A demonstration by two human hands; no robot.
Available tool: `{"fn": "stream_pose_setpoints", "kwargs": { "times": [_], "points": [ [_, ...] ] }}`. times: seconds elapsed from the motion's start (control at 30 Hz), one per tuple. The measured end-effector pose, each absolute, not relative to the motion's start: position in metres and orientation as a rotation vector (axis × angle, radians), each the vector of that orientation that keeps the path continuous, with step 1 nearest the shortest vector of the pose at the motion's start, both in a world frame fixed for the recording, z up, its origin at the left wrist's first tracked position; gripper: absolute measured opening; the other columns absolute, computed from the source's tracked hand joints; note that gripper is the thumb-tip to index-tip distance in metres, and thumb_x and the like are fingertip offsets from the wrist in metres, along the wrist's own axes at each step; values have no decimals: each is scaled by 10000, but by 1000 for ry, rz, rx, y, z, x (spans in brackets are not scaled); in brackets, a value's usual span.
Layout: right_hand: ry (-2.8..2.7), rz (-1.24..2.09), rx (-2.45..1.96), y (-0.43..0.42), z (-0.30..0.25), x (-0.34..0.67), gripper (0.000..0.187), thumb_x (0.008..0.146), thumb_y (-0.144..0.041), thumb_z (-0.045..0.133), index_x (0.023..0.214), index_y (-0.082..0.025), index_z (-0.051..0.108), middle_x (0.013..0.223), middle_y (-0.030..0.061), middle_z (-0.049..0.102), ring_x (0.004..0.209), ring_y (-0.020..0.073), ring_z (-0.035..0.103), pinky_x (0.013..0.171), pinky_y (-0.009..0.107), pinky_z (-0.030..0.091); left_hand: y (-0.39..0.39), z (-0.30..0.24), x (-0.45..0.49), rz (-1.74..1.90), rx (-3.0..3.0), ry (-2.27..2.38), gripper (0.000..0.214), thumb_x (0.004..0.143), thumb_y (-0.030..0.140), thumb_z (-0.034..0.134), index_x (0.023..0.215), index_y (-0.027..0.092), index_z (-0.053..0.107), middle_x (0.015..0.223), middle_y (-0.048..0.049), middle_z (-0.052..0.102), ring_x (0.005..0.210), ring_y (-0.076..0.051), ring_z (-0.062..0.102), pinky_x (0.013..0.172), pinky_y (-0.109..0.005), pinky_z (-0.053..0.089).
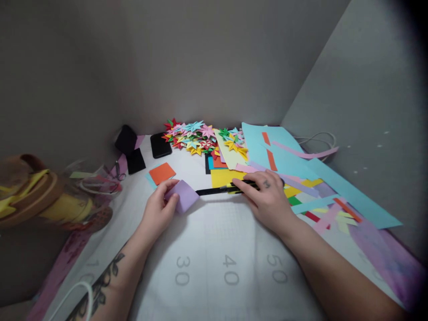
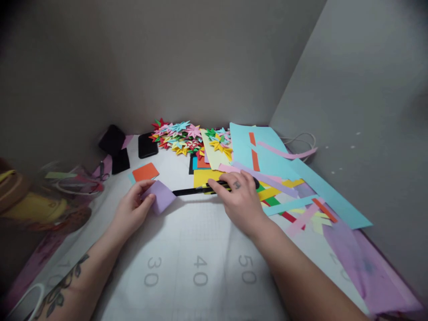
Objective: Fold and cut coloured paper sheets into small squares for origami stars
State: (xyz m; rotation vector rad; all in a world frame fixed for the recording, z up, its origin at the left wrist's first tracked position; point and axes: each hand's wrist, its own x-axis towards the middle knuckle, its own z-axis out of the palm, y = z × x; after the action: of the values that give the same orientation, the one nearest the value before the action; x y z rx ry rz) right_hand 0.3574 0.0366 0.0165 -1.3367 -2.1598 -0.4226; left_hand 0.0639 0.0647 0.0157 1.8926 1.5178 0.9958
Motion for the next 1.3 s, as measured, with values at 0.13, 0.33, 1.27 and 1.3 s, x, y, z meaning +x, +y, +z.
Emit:
{"fn": "stream_pose_setpoints", "kwargs": {
  "times": [0.13,0.33,1.27,1.3],
  "points": [
    [-2429,-255,-1463,43,6,354,398,881,-76,485,1198,-267,628,1110,92,607,1067,241,497,1036,543,240,67,9,64,742,2068,1654,395,812,194,494,1204,154,534,1063,-107,622,899,-225,604,775,-388,514],
    [-2542,-103,-1523,45,4,348,423,908,-94,463,1260,-290,592,1155,95,586,1103,237,474,1063,544,193,63,15,64,700,2696,1099,391,814,47,423,1003,240,705,1111,-58,664,1056,-222,584,910,-406,485],
    [-2767,69,-1378,51,13,310,563,856,-65,443,1376,-278,486,1175,130,547,1052,260,459,875,396,331,75,5,62,278,2682,1201,384,907,138,428,1170,269,675,1252,-42,644,1145,-247,558,945,-416,485],
    [-2771,65,-1375,51,13,310,559,859,-66,440,1374,-276,488,1170,129,549,1047,259,460,872,394,329,75,4,61,282,2678,1203,381,910,147,430,1175,276,671,1257,-39,640,1147,-245,557,947,-414,483]
  ]
}}
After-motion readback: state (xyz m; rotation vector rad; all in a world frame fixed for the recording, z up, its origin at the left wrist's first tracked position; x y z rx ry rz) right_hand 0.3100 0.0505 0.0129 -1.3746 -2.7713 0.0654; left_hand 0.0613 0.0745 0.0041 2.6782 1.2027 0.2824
